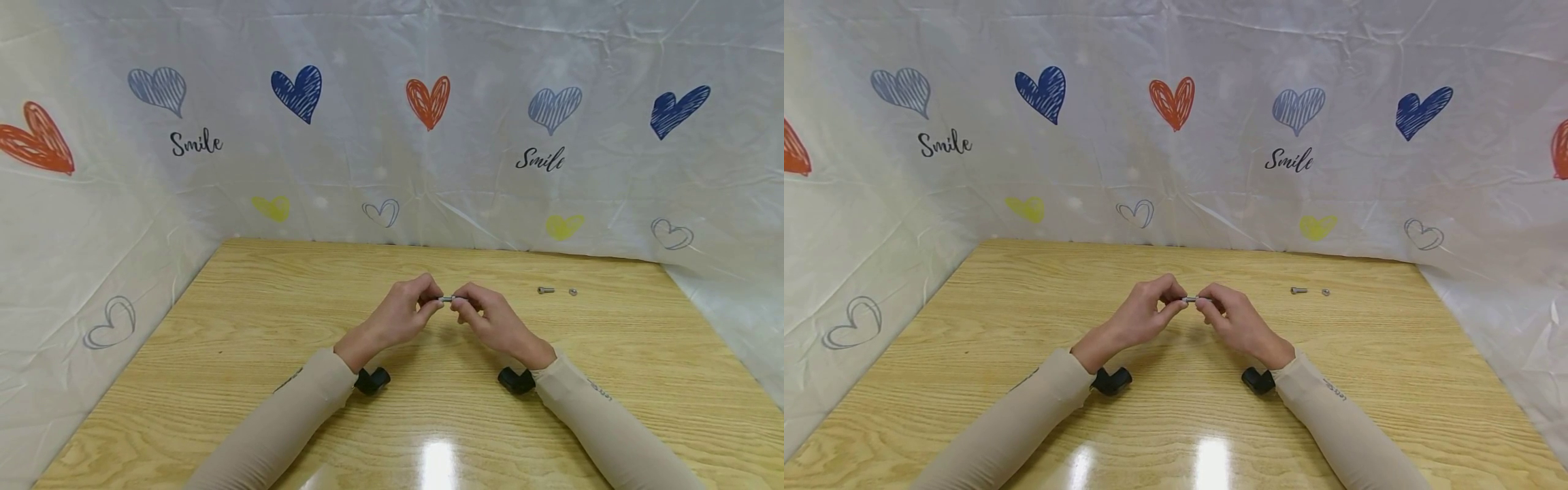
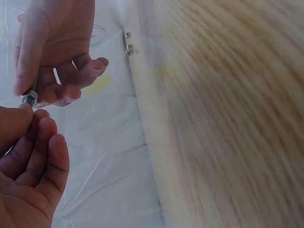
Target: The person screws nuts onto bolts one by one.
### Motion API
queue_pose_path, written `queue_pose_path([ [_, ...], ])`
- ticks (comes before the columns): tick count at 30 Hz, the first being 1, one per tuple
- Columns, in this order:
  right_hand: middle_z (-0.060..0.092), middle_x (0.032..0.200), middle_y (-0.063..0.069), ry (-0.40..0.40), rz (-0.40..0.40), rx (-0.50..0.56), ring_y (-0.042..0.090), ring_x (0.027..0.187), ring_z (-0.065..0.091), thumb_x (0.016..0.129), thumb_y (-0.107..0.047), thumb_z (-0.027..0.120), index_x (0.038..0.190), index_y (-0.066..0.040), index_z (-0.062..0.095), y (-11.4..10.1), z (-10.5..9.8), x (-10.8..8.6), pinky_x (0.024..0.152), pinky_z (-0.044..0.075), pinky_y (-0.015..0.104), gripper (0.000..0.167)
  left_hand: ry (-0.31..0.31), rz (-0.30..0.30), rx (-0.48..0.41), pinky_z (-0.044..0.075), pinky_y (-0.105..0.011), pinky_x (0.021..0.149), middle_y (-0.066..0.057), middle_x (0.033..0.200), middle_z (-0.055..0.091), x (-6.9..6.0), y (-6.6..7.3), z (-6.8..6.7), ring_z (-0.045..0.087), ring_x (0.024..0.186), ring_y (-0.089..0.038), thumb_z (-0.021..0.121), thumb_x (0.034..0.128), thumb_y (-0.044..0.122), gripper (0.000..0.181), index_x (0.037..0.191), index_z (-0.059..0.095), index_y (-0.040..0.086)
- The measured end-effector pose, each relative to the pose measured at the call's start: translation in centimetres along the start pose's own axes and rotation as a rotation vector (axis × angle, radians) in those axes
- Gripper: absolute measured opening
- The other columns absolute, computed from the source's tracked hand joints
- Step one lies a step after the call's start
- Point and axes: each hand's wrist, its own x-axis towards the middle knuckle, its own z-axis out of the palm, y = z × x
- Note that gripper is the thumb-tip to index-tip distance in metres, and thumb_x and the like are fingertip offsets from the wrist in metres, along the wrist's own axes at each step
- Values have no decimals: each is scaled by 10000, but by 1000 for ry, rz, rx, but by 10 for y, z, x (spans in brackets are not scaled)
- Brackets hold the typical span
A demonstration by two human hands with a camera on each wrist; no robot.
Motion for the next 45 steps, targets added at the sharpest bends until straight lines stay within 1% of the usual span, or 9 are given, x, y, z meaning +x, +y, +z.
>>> queue_pose_path([
  [7, 633, 991, 68, -9, 28, 1, 169, 768, 632, 995, -208, 536, 1111, -138, 573, 5, -1, -1, 668, 507, 339, 140, -8, -11, -7, 475, -219, 613, 65, 814, 598, 0, 0, 0, 545, 668, -28, 624, 924, 45, 79, 942, 570, 100],
  [11, 616, 1031, -12, 2, 7, -5, 141, 822, 640, 954, -184, 611, 1164, -103, 527, 5, 0, -1, 727, 522, 315, 241, -15, -13, -12, 475, -223, 616, 44, 827, 609, -1, 0, -1, 550, 673, -35, 611, 934, 52, 69, 949, 567, 102],
  [14, 623, 1001, 0, 6, -31, 8, 157, 811, 647, 946, -138, 616, 1145, -82, 522, 5, 0, -1, 723, 529, 302, 228, -18, -7, -14, 475, -221, 619, 6, 835, 622, -1, 0, -1, 552, 676, -45, 608, 936, 55, 62, 952, 565, 96],
  [19, 632, 955, 77, 1, -56, 28, 227, 725, 637, 959, -105, 580, 1106, -130, 535, 5, 1, 0, 676, 522, 297, 156, -21, -3, -9, 474, -217, 620, 22, 822, 607, -1, 0, 0, 549, 675, -41, 608, 937, 62, 62, 951, 561, 100],
  [23, 628, 911, 100, -4, -21, 14, 245, 706, 626, 973, -94, 548, 1072, -96, 576, 5, 1, -1, 631, 506, 316, 102, -16, -4, -7, 475, -217, 617, 58, 812, 590, -2, 0, 0, 545, 672, -33, 612, 934, 57, 68, 951, 563, 101],
  [28, 614, 881, 52, -8, 22, -19, 239, 720, 628, 981, -43, 514, 1025, -58, 608, -2, 1, 0, 615, 495, 334, 105, -10, 2, -11, 473, -219, 616, 62, 804, 579, -1, 0, 1, 537, 667, -39, 620, 923, 30, 79, 950, 570, 85],
  [34, 633, 963, 107, -16, 35, -23, 271, 747, 635, 968, -37, 545, 1113, 4, 564, -14, 0, 0, 640, 504, 356, 152, -10, -8, -15, 470, -223, 603, 64, 809, 590, -1, 0, 0, 539, 659, -38, 613, 931, 46, 70, 945, 568, 98],
  [38, 631, 1034, 128, -8, 16, 1, 266, 800, 659, 945, -62, 597, 1157, -23, 524, -4, 1, -1, 694, 527, 365, 228, -11, -8, -8, 471, -221, 604, 51, 818, 602, -1, 0, -1, 544, 662, -40, 611, 934, 55, 63, 948, 565, 95],
  [45, 628, 983, 110, 1, -63, 36, 251, 715, 646, 963, -107, 571, 1125, -104, 530, 7, 1, 0, 668, 523, 298, 167, -17, -9, -3, 475, -220, 610, 40, 817, 605, -1, -1, 0, 547, 666, -41, 611, 934, 50, 66, 948, 563, 95],
])
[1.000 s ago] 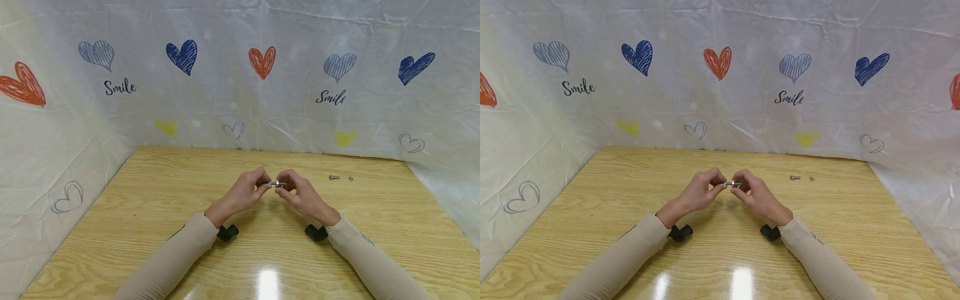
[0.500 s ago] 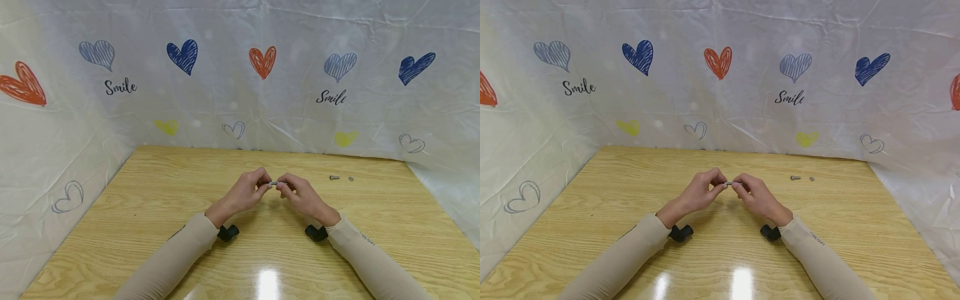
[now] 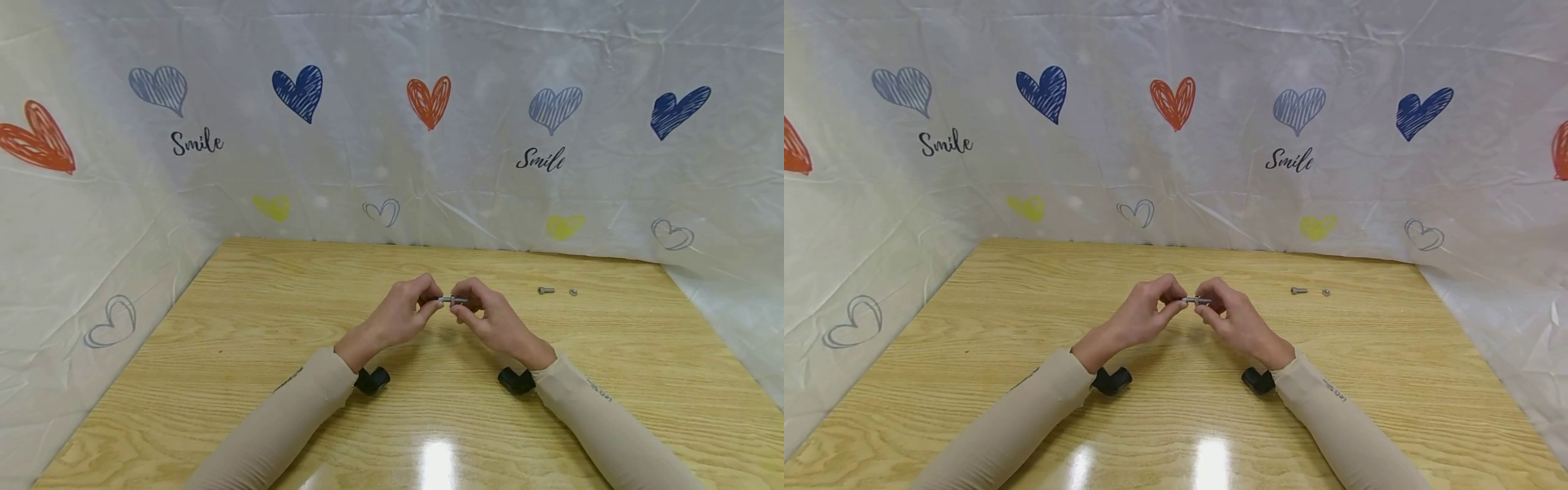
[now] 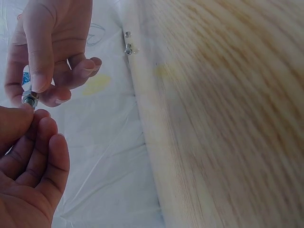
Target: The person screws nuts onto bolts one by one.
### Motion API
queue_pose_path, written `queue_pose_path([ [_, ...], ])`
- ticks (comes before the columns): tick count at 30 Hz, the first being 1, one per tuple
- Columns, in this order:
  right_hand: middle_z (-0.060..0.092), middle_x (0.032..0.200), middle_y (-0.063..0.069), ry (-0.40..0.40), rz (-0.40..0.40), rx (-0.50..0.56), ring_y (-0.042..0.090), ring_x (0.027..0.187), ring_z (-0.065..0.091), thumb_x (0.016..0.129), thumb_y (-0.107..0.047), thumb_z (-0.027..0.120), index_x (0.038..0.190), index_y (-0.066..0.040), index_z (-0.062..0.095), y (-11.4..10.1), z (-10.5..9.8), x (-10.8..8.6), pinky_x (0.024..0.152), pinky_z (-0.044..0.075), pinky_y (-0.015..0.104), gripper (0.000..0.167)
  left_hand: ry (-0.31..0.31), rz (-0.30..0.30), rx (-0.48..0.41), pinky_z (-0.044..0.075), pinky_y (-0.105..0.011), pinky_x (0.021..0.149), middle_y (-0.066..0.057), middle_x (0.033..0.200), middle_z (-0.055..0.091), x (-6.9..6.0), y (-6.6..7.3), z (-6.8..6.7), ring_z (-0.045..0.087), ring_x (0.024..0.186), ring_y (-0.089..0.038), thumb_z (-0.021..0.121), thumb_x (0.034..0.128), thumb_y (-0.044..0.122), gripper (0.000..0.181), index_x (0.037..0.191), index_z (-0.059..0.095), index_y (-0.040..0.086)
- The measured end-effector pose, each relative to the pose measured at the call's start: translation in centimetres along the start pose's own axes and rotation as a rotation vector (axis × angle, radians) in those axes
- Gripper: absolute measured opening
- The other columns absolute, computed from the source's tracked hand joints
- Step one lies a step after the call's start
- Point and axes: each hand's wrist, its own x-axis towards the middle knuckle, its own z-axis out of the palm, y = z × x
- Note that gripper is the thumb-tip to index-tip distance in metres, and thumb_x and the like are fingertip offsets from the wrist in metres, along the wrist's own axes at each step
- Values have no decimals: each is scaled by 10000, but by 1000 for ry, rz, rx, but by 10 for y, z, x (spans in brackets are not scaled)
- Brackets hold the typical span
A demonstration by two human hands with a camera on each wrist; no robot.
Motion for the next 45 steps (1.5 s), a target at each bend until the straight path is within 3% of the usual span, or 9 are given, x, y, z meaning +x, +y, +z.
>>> queue_pose_path([
  [4, 624, 928, 130, -5, 3, -3, 256, 693, 631, 981, -118, 543, 1094, -125, 554, 1, 0, 0, 638, 514, 302, 114, -2, -3, -1, 474, -219, 609, 53, 814, 595, 0, 1, 0, 544, 665, -38, 611, 936, 59, 68, 948, 562, 105],
  [10, 621, 909, 109, -8, 72, -46, 172, 720, 621, 991, -99, 513, 1035, -45, 610, -2, 1, 0, 617, 496, 345, 119, 6, 14, -4, 475, -218, 618, 50, 811, 591, 0, 1, 1, 546, 674, -40, 623, 921, 29, 91, 943, 566, 96],
  [13, 620, 914, 109, -8, 98, -56, 208, 722, 622, 994, -75, 501, 1048, -32, 602, -3, 1, 0, 618, 494, 351, 122, 9, 13, -8, 476, -218, 617, 54, 807, 592, 1, 1, 1, 546, 672, -37, 627, 917, 23, 94, 941, 569, 94],
  [18, 630, 1009, 162, -15, 99, -58, 280, 774, 643, 962, -26, 552, 1130, 6, 544, -29, -3, 2, 684, 517, 367, 172, 6, -10, -6, 478, -219, 613, 57, 817, 604, 0, 1, 0, 551, 671, -31, 618, 929, 54, 75, 941, 570, 110],
  [21, 628, 1056, 138, -8, 70, -45, 240, 811, 657, 948, -47, 586, 1159, -31, 525, -26, -3, 1, 714, 529, 350, 220, 7, -16, -2, 480, -220, 619, 52, 823, 610, 0, 1, 0, 551, 674, -31, 618, 928, 54, 72, 941, 571, 106],
  [25, 635, 1009, 79, 12, 8, -16, 184, 756, 653, 953, -90, 591, 1149, -110, 525, -1, 0, 0, 676, 531, 311, 208, 8, -6, -2, 483, -217, 621, 48, 820, 609, 1, 0, 0, 552, 672, -30, 622, 925, 50, 73, 940, 571, 99],
  [29, 632, 944, 120, 9, -22, -5, 228, 696, 638, 961, -72, 571, 1121, -109, 529, -1, 0, 0, 638, 524, 303, 170, 5, 6, -2, 478, -215, 612, 28, 818, 610, 0, -1, 0, 550, 669, -32, 619, 929, 59, 67, 941, 566, 99],
  [40, 600, 885, 65, -1, 61, -64, 270, 699, 621, 982, 9, 487, 1020, -15, 590, -3, 1, 1, 626, 506, 328, 113, 10, 16, -9, 471, -217, 605, 56, 801, 584, 0, 1, 1, 541, 662, -38, 620, 926, 47, 79, 937, 565, 103],
  [45, 623, 954, 45, -6, 98, -67, 222, 729, 633, 992, -63, 509, 1097, -63, 573, -4, 1, 0, 643, 506, 339, 124, 7, 4, -6, 470, -219, 610, 52, 809, 588, 0, 2, 0, 541, 667, -39, 613, 933, 56, 65, 940, 566, 101],
])
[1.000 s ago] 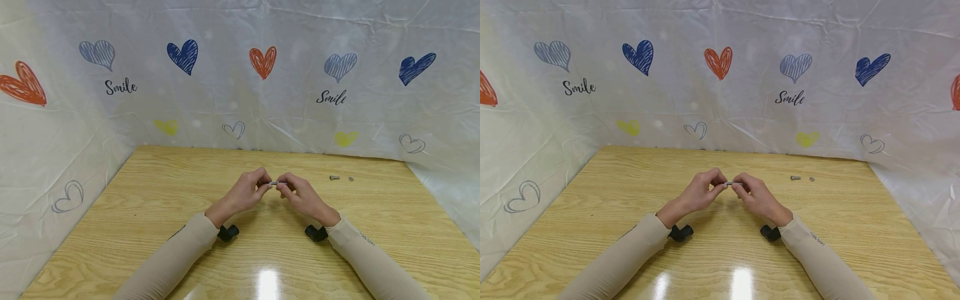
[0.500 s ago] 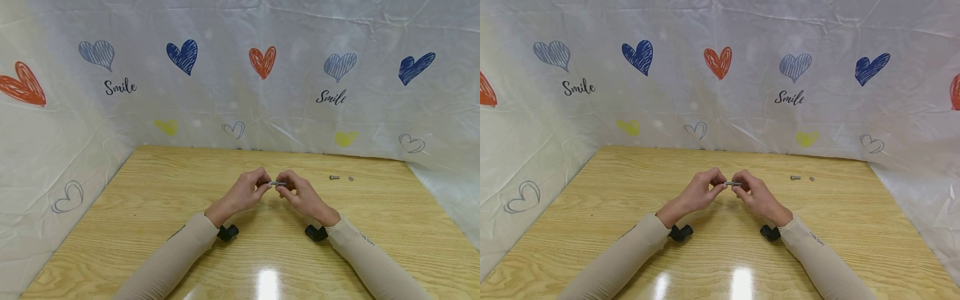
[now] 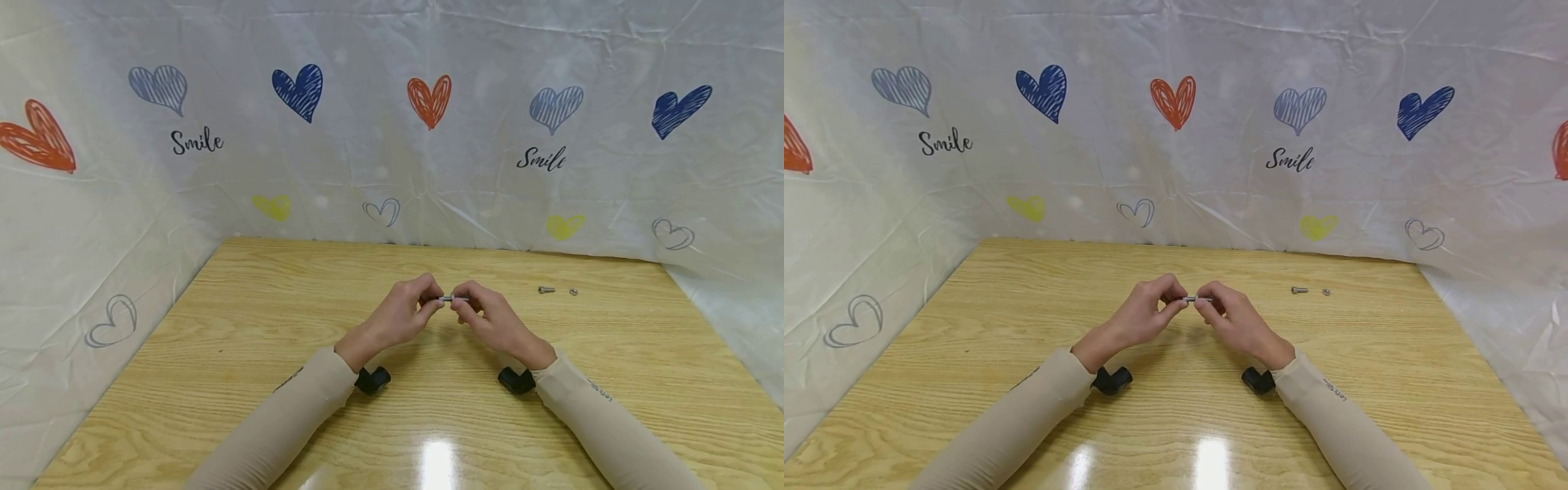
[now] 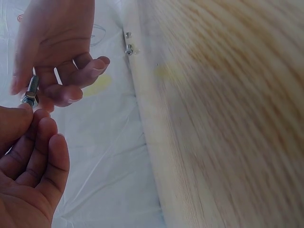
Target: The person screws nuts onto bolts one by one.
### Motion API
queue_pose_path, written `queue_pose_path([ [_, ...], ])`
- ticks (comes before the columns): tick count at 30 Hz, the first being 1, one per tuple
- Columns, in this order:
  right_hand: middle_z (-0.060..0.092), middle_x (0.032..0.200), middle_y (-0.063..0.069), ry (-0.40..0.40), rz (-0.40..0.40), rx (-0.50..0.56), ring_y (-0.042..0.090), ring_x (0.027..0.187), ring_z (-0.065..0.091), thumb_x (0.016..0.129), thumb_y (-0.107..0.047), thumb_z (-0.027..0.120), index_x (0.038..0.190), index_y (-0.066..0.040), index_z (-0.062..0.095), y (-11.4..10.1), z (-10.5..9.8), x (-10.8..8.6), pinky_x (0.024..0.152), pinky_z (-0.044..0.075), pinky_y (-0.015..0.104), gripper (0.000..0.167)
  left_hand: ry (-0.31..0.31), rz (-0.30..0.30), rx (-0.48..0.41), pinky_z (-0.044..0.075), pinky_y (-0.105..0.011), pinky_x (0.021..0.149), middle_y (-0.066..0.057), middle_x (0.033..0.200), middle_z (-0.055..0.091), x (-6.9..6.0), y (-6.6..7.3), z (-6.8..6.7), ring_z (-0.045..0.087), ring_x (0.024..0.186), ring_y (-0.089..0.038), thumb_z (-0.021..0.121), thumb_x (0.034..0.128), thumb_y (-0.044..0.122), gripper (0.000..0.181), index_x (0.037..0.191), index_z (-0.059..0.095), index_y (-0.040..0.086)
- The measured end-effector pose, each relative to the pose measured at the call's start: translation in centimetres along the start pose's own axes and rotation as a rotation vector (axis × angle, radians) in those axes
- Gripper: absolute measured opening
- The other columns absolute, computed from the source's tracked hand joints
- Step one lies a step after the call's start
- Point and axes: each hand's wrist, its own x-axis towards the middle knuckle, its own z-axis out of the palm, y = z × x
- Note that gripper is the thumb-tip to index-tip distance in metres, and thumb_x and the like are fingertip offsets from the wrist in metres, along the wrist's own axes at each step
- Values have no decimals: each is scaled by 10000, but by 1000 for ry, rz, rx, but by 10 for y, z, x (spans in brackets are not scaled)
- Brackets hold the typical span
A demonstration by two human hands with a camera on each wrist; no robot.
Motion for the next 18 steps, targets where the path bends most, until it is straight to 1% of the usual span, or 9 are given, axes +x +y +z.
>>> queue_pose_path([
  [4, 623, 1093, 66, -2, -2, 7, 158, 801, 648, 974, -146, 572, 1185, -101, 536, 0, -1, -1, 701, 523, 352, 219, -3, -13, 5, 473, -222, 614, 47, 823, 602, 0, 0, 0, 549, 674, -39, 608, 939, 67, 62, 943, 563, 110],
  [6, 615, 1123, 80, 3, -19, 19, 152, 831, 651, 963, -158, 592, 1201, -102, 525, 0, -1, -1, 719, 529, 353, 253, -5, -17, 7, 474, -224, 617, 42, 829, 606, 0, 0, 0, 552, 678, -41, 606, 940, 68, 62, 944, 562, 111],
  [10, 620, 1095, 73, 8, -51, 39, 191, 820, 663, 960, -146, 592, 1180, -112, 525, 1, -1, -1, 720, 536, 331, 233, -10, -24, 10, 474, -224, 624, 25, 835, 613, 0, 0, 0, 552, 684, -41, 605, 941, 68, 61, 948, 561, 110],
  [15, 629, 1014, 130, -1, -79, 59, 244, 734, 641, 977, -116, 552, 1135, -124, 535, 2, -1, 0, 671, 528, 306, 159, -15, -18, 13, 471, -222, 623, 33, 826, 600, 0, 0, 0, 549, 681, -45, 604, 941, 72, 60, 949, 559, 112],
  [18, 632, 961, 144, -3, -80, 53, 240, 707, 627, 989, -127, 531, 1105, -129, 554, 3, -1, 0, 646, 517, 297, 118, -13, -12, 10, 469, -223, 617, 51, 820, 588, -1, 0, 0, 545, 674, -46, 606, 939, 68, 64, 949, 560, 111],
])
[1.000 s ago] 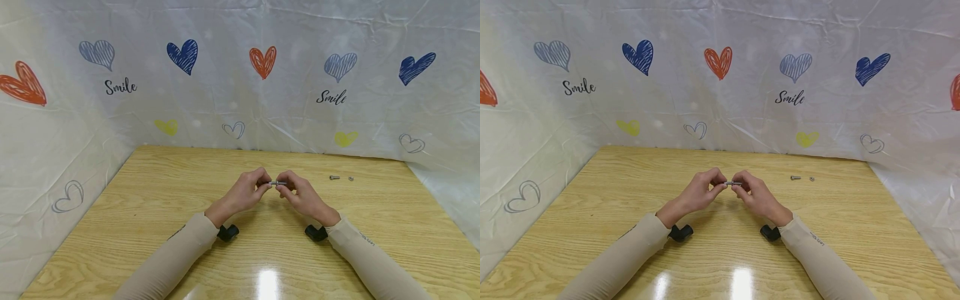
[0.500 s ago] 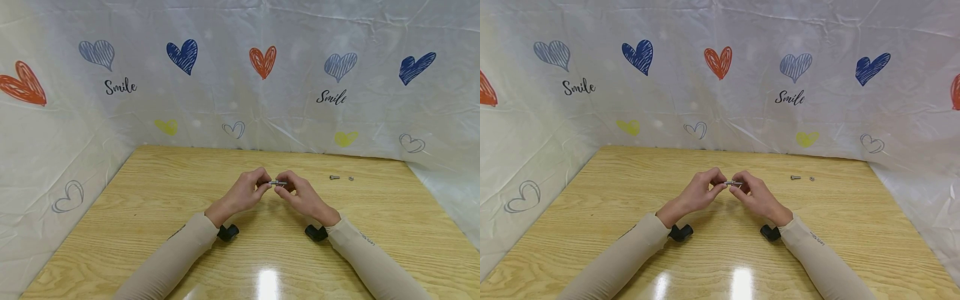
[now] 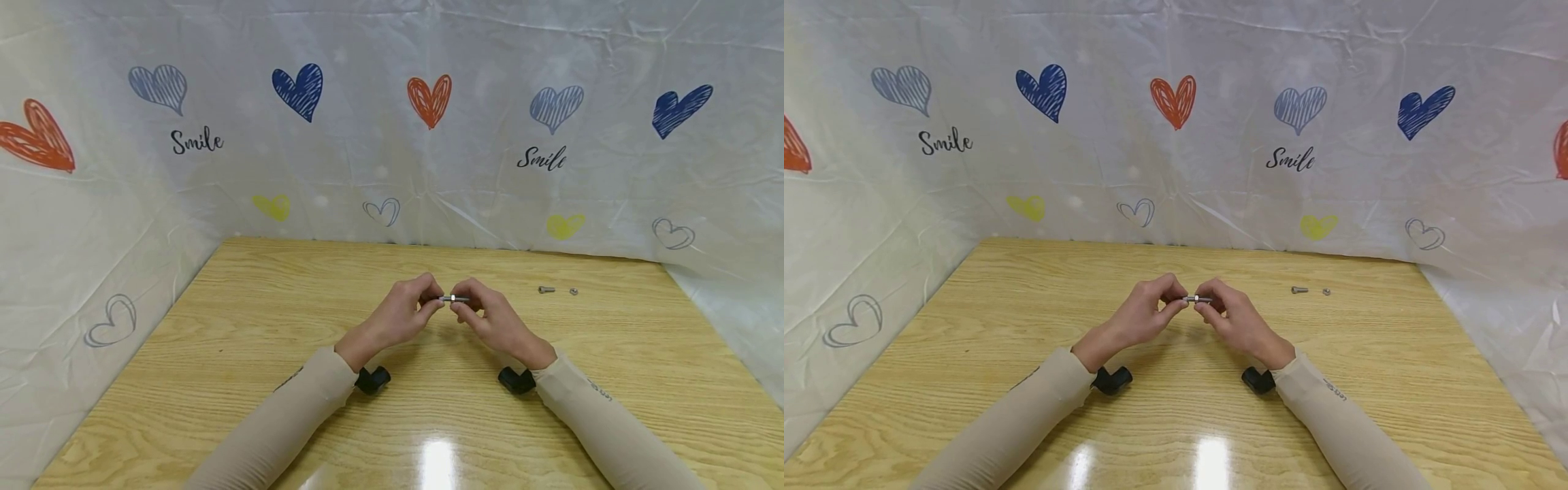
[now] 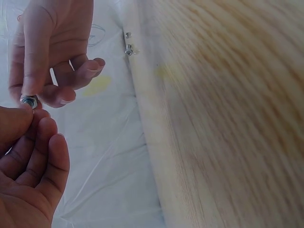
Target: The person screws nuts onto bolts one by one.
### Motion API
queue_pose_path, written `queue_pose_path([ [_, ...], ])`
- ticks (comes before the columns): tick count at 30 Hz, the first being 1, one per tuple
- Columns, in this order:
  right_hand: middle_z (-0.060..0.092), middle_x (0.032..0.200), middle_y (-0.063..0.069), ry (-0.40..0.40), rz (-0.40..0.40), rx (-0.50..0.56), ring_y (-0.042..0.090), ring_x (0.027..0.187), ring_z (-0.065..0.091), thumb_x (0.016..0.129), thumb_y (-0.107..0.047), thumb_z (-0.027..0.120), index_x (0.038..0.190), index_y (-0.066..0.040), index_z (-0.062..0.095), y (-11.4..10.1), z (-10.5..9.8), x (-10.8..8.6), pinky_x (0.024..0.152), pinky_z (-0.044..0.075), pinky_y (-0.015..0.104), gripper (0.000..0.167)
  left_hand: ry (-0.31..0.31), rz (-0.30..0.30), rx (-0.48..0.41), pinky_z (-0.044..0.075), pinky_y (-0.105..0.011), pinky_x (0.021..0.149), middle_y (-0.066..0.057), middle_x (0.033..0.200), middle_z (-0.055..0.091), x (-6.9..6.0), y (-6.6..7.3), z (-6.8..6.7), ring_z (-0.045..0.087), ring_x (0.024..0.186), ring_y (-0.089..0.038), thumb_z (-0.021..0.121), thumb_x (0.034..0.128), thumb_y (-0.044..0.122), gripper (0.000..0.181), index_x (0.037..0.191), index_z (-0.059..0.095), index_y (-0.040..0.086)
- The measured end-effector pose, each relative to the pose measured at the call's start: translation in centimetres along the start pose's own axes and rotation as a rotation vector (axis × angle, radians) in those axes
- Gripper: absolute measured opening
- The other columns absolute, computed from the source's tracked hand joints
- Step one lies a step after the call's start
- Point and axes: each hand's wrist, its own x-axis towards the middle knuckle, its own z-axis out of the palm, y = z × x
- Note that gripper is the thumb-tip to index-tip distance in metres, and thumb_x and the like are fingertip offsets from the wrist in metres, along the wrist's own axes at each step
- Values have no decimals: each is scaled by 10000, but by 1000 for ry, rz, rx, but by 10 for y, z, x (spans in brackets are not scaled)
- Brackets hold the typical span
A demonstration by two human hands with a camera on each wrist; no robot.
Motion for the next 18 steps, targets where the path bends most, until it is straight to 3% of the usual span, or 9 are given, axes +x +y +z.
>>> queue_pose_path([
  [11, 619, 914, 102, 5, 36, -27, 173, 726, 616, 1003, -102, 495, 1006, -48, 624, -3, 0, 0, 644, 502, 311, 140, -1, 25, -13, 466, -227, 609, -63, 839, 618, 0, 0, 1, 539, 672, -59, 613, 929, 34, 84, 952, 560, 95],
  [18, 624, 900, 94, -1, 67, -11, 245, 722, 621, 1006, -156, 505, 1055, -132, 594, -2, 0, -1, 610, 488, 341, 105, 13, 11, -1, 470, -217, 616, 58, 806, 584, 0, 0, 1, 539, 666, -37, 623, 923, 42, 89, 937, 565, 108],
])
